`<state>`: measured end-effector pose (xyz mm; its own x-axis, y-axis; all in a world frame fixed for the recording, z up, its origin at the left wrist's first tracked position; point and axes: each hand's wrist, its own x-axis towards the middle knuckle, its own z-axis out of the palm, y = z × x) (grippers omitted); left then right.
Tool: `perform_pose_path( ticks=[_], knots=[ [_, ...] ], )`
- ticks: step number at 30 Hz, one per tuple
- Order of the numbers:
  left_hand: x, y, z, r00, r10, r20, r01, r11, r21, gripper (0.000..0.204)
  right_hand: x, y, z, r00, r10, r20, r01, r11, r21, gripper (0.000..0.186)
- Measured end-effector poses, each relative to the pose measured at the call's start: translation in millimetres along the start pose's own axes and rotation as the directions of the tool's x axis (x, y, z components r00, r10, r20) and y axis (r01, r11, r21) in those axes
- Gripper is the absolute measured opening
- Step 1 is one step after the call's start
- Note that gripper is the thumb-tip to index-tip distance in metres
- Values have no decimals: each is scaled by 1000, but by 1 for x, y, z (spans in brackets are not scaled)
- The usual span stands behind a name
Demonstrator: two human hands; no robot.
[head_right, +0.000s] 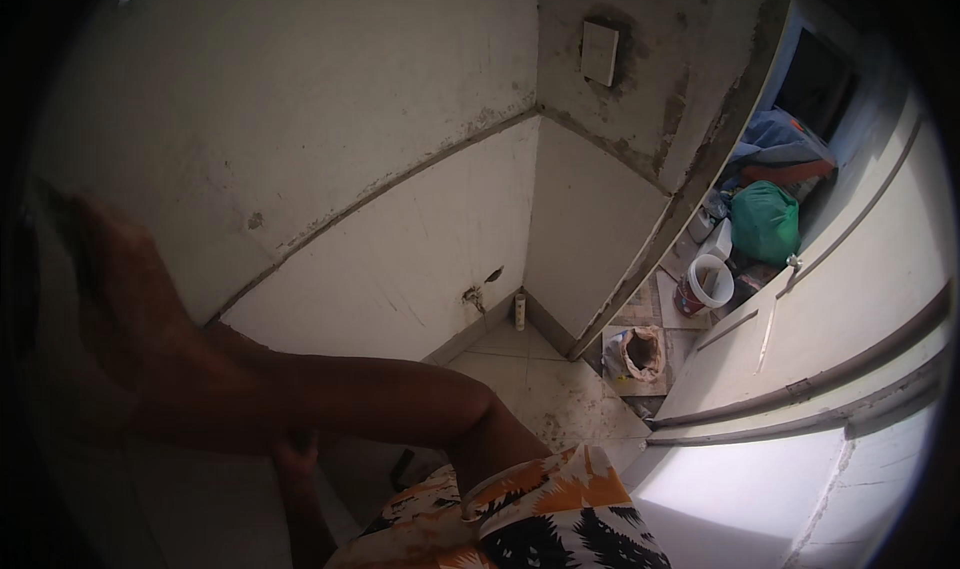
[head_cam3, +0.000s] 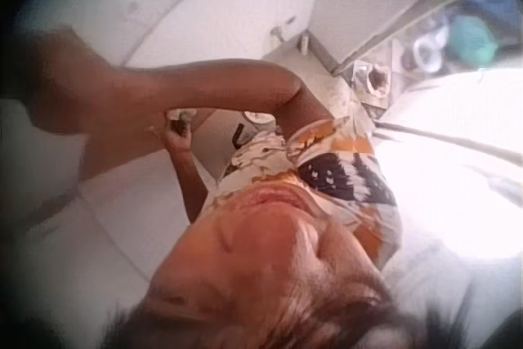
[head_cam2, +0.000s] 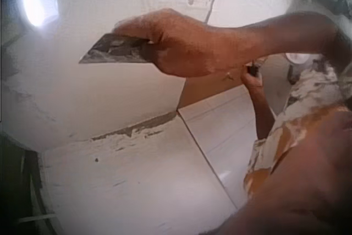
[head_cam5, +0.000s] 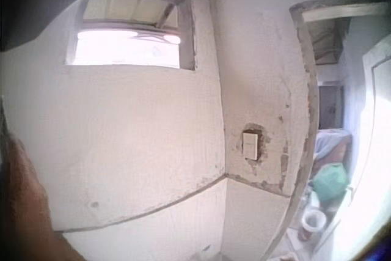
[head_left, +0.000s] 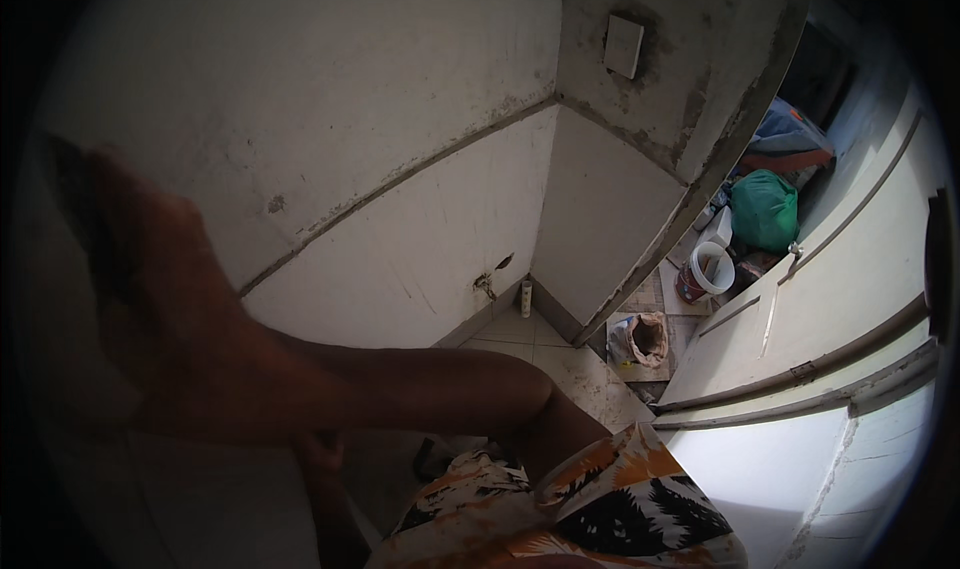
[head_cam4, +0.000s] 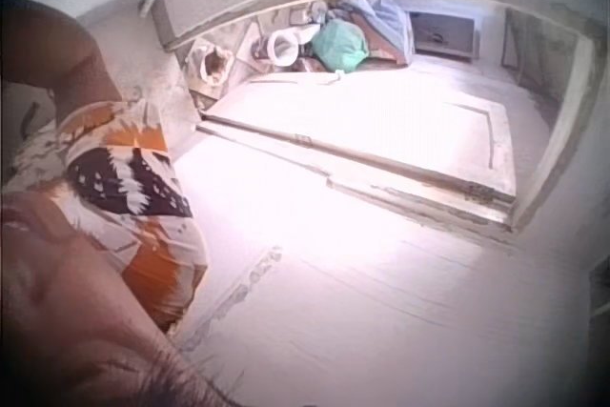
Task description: The person kneels on the floor, mixes a white plaster-like substance in a bucket with a trowel, adds water from a cup, and applies the mixture to a wall using a trowel and a hawk.
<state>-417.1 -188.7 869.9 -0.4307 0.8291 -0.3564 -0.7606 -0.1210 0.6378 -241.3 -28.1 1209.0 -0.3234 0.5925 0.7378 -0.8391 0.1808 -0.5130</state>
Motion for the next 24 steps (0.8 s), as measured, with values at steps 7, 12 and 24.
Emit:
perform_pose_path(
  ticks=[7, 12, 24],
  knots=[
    [2, 12, 34, 956, 275, 104, -293, 868, 401, 32, -188, 33, -170, 562, 528, -636, -549, 814, 191, 35],
    [18, 34, 96, 993, 4, 120, -29, 978, 208, 41, -249, 33, -185, 460, 630, -625, -472, 770, 429, 35],
    [13, -4, 137, 990, 133, 40, -139, 930, 341, 71, -134, -28, -129, 767, 531, -359, -621, 756, -208, 24]
  ],
)
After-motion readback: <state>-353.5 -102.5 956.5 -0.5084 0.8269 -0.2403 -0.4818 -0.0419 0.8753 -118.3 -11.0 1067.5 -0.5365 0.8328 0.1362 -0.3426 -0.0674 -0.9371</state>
